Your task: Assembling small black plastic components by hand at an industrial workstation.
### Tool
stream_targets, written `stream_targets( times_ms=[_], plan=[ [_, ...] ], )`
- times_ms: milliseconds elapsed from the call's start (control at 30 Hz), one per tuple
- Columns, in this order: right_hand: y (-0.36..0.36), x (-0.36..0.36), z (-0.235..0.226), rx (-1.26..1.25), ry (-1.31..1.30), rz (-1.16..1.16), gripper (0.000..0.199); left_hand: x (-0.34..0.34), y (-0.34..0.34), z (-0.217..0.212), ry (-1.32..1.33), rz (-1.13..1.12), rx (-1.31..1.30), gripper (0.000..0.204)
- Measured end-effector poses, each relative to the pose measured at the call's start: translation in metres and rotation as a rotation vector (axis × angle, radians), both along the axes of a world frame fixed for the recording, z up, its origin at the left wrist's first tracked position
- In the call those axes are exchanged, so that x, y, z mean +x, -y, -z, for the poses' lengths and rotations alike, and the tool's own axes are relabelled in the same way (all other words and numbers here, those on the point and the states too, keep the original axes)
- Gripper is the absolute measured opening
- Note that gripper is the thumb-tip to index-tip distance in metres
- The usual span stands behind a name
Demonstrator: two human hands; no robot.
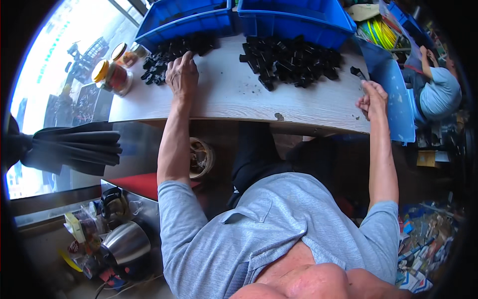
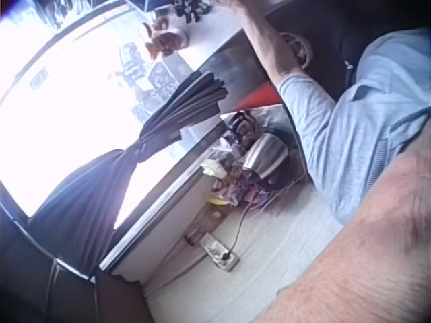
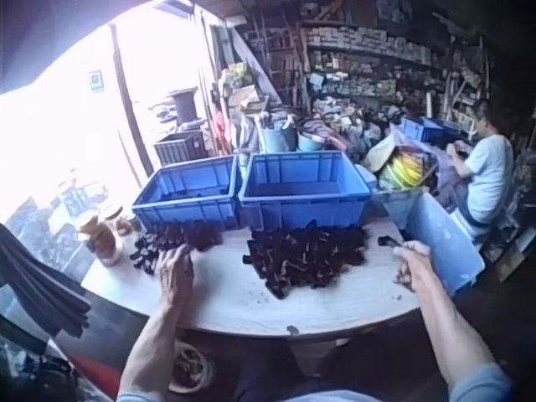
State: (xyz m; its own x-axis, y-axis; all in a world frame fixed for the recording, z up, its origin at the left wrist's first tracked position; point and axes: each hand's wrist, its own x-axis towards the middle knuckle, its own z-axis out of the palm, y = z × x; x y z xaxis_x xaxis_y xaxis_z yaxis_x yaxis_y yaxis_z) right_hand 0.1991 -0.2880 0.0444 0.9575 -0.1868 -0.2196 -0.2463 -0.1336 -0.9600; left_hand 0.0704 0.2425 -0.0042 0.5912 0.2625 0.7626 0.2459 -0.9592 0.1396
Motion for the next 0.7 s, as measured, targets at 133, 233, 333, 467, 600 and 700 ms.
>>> stream_targets(
  times_ms=[133, 233, 333, 467, 600, 700],
  plan=[
    [0.011, 0.005, 0.003, -0.011, 0.057, 0.102, 0.033, -0.03, 0.037, -0.012, -0.133, 0.084, 0.004, 0.024],
    [-0.016, -0.009, -0.002, -0.009, 0.028, -0.14, 0.04, -0.04, 0.061, -0.015, -0.389, 0.153, 0.068, 0.027],
    [-0.055, -0.024, -0.002, 0.006, -0.028, -0.372, 0.045, -0.041, 0.078, -0.025, -0.55, 0.174, 0.047, 0.027],
    [-0.1, -0.041, -0.009, -0.124, -0.06, -0.5, 0.045, -0.039, 0.085, -0.029, -0.592, 0.284, 0.016, 0.029],
    [-0.118, -0.045, -0.008, -0.135, -0.008, -0.637, 0.044, -0.035, 0.089, -0.036, -0.658, 0.306, 0.003, 0.031],
    [-0.124, -0.045, -0.007, -0.225, -0.002, -0.638, 0.04, -0.037, 0.087, -0.037, -0.651, 0.314, 0.017, 0.031]
  ],
)
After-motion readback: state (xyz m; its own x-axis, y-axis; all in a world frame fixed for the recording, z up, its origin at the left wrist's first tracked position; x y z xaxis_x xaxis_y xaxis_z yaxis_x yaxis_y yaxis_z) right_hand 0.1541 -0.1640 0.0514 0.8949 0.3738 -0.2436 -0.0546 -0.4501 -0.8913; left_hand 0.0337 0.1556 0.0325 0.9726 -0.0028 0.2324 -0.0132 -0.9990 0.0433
